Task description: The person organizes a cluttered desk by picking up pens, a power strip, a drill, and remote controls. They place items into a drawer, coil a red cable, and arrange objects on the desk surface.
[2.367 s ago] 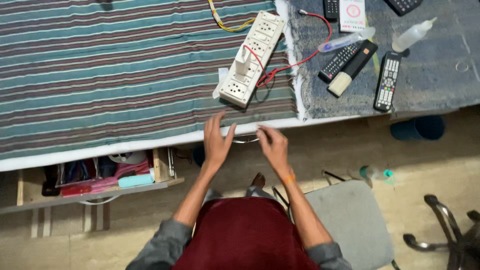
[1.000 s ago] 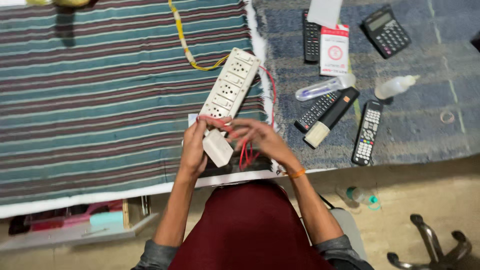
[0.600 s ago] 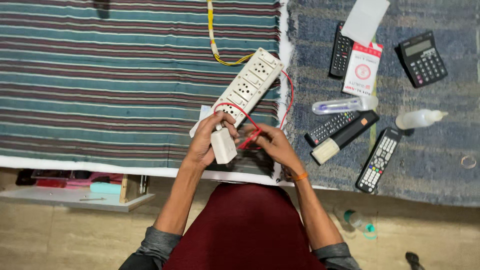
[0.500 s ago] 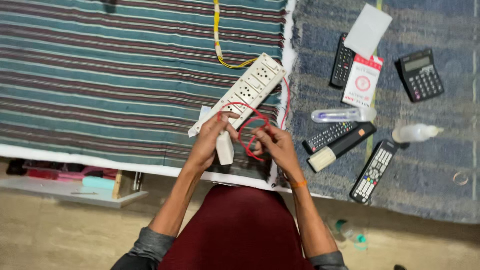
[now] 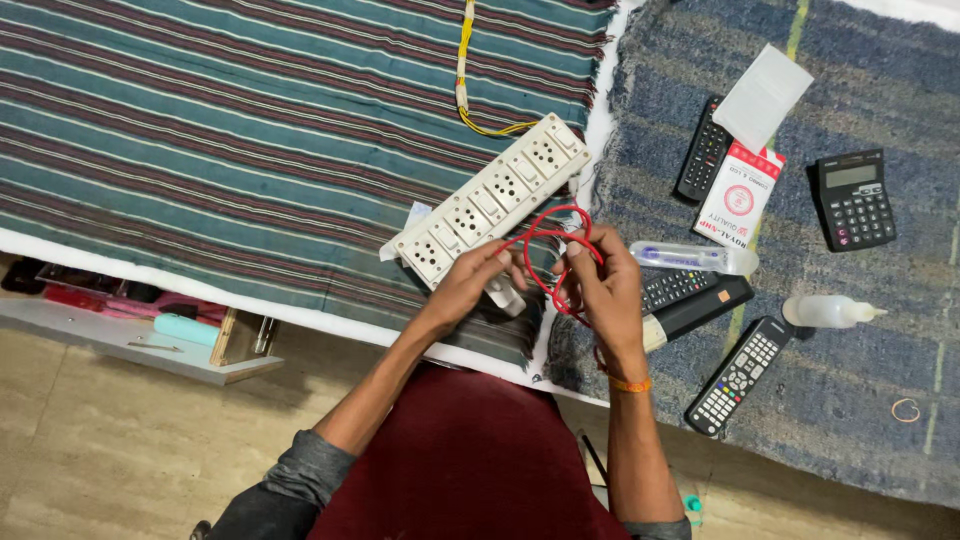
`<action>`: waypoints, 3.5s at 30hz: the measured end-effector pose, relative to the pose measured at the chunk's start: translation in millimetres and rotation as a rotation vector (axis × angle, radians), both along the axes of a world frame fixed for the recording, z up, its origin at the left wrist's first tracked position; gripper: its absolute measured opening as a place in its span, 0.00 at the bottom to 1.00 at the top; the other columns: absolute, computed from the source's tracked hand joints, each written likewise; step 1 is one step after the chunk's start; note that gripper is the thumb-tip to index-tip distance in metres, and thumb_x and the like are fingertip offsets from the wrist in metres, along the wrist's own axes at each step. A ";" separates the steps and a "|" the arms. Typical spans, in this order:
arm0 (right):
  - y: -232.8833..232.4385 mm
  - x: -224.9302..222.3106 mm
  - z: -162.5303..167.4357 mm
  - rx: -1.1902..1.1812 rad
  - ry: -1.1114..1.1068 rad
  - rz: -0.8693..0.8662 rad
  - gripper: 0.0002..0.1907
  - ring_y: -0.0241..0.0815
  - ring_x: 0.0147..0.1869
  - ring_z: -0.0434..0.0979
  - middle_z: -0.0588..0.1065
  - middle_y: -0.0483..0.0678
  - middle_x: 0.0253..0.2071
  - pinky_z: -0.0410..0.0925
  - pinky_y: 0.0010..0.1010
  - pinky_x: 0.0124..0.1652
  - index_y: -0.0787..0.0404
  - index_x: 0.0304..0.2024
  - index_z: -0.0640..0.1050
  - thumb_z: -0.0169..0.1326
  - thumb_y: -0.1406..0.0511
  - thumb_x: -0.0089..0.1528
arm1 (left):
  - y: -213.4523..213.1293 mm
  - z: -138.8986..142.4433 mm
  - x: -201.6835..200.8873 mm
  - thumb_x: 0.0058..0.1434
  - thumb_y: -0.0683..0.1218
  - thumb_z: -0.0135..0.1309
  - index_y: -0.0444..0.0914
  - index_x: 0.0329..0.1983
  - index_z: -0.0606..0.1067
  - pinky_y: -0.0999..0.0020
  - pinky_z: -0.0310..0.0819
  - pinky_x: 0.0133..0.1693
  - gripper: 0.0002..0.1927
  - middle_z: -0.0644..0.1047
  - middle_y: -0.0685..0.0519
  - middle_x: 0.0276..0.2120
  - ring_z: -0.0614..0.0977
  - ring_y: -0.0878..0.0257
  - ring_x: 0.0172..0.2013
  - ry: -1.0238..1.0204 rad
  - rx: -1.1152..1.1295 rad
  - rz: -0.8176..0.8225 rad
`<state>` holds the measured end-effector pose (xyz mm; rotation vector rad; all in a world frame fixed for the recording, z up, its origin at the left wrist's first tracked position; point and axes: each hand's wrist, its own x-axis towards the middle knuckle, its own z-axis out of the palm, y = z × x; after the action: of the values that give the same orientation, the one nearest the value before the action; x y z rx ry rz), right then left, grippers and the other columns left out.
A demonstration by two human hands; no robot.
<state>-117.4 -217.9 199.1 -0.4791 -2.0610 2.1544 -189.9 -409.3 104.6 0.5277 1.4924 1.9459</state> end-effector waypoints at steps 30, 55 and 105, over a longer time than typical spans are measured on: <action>-11.8 29.8 -71.2 0.371 -0.158 0.083 0.29 0.32 0.37 0.80 0.80 0.43 0.43 0.72 0.27 0.39 0.58 0.68 0.67 0.58 0.61 0.66 | -1.3 41.3 -3.4 0.75 0.54 0.47 0.38 0.39 0.70 0.78 0.57 0.19 0.16 0.68 0.59 0.21 0.73 0.71 0.21 -0.538 0.308 0.257; 13.3 46.3 -6.1 0.781 0.049 0.197 0.09 0.37 0.28 0.72 0.76 0.48 0.28 0.65 0.30 0.31 0.60 0.43 0.85 0.63 0.66 0.60 | -0.8 54.1 10.0 0.73 0.58 0.41 0.39 0.39 0.75 0.81 0.59 0.23 0.20 0.73 0.62 0.26 0.69 0.77 0.23 -0.087 -0.161 0.185; 38.0 22.6 -18.5 -0.884 0.334 -0.007 0.12 0.31 0.37 0.75 0.78 0.45 0.39 0.68 0.21 0.32 0.61 0.50 0.81 0.62 0.65 0.65 | 0.6 74.1 14.9 0.66 0.52 0.56 0.34 0.39 0.80 0.73 0.69 0.28 0.16 0.75 0.60 0.24 0.73 0.74 0.27 0.033 -0.292 -0.234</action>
<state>-94.7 -179.8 180.6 -0.1625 -0.8674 2.8084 -175.1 -408.7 178.7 0.5763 1.6214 1.5161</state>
